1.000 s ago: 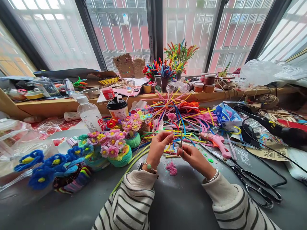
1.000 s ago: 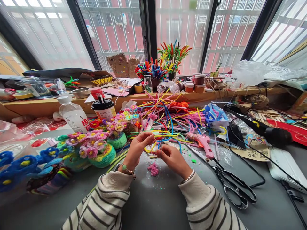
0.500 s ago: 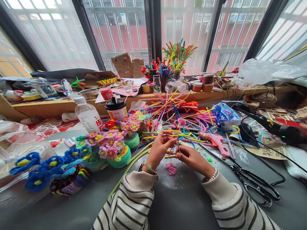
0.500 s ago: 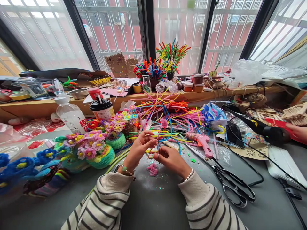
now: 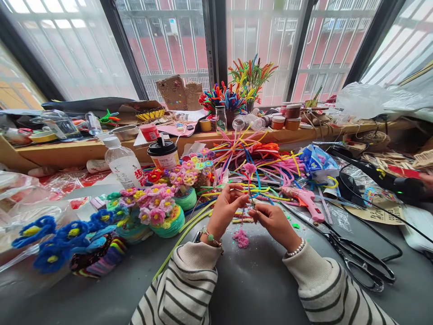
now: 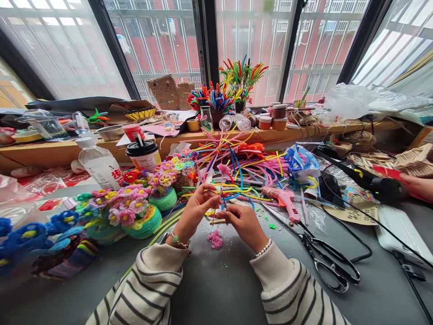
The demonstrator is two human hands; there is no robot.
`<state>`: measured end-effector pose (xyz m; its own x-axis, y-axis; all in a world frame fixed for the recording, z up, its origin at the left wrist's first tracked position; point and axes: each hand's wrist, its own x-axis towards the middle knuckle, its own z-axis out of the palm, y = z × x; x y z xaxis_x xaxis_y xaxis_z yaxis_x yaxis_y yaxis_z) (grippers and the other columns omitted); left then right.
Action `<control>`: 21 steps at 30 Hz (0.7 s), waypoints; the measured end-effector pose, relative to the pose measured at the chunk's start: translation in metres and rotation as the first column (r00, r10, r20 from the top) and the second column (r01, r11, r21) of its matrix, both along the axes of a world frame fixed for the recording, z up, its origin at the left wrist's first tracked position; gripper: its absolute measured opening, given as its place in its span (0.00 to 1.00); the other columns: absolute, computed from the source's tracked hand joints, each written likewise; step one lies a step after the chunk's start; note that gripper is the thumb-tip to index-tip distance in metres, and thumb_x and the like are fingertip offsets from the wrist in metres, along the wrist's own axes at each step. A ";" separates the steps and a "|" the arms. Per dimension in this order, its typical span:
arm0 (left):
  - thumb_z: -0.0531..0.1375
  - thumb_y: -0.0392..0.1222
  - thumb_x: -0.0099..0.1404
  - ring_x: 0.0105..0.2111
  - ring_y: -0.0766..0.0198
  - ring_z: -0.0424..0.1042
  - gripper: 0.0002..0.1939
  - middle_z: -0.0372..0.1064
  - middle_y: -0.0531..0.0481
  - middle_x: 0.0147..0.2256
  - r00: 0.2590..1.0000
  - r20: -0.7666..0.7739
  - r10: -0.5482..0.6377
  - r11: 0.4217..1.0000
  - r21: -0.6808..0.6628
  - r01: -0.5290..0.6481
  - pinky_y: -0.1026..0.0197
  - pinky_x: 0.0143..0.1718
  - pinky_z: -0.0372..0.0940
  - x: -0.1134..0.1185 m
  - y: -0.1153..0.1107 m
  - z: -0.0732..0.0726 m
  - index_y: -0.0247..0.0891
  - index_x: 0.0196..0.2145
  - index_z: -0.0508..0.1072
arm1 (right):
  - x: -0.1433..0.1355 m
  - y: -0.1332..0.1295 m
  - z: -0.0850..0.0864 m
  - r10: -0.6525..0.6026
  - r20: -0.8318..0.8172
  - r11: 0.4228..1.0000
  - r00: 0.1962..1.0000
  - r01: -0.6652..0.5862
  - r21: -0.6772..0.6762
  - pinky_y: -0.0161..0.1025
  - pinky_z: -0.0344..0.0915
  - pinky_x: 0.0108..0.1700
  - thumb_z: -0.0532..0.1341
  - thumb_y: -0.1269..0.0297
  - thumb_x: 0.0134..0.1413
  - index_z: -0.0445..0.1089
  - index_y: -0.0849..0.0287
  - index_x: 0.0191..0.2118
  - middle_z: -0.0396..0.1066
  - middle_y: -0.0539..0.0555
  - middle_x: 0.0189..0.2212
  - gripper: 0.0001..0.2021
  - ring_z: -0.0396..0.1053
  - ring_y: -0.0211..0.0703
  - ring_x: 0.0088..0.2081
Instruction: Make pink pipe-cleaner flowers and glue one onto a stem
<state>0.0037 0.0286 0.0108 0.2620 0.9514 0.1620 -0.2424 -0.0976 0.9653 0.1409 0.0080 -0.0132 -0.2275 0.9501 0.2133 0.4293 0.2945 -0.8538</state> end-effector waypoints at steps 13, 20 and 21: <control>0.58 0.35 0.51 0.21 0.74 0.62 0.11 0.64 0.58 0.20 1.000 0.021 -0.020 0.999 -0.031 0.021 0.70 0.24 0.56 0.001 -0.003 0.003 0.37 0.31 0.58 | -0.001 -0.001 0.002 0.206 0.019 0.978 0.978 -0.205 -0.031 0.33 0.48 0.25 0.42 0.37 0.42 0.58 0.61 0.22 0.52 0.47 0.19 0.28 0.50 0.35 0.23; 0.58 0.35 0.50 0.21 0.74 0.62 0.11 0.62 0.59 0.19 0.999 0.032 0.012 1.000 -0.029 -0.011 0.70 0.25 0.56 0.001 -0.002 0.004 0.37 0.29 0.57 | -0.001 0.000 0.001 0.094 0.059 0.996 0.994 -0.094 0.006 0.33 0.46 0.23 0.47 0.41 0.43 0.57 0.60 0.18 0.52 0.47 0.16 0.25 0.50 0.34 0.21; 0.59 0.35 0.50 0.21 0.74 0.62 0.11 0.62 0.59 0.20 0.999 0.034 0.017 0.999 -0.029 -0.016 0.70 0.25 0.56 0.001 -0.002 0.004 0.37 0.29 0.57 | -0.002 0.001 0.000 0.083 0.059 0.996 0.995 -0.084 0.012 0.33 0.46 0.23 0.47 0.41 0.44 0.57 0.60 0.17 0.52 0.47 0.16 0.24 0.50 0.34 0.21</control>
<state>0.0047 0.0267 0.0147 0.2407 0.9599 0.1435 -0.2736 -0.0747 0.9589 0.1389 0.0085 -0.0131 -0.3187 0.9241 0.2109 0.4520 0.3437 -0.8232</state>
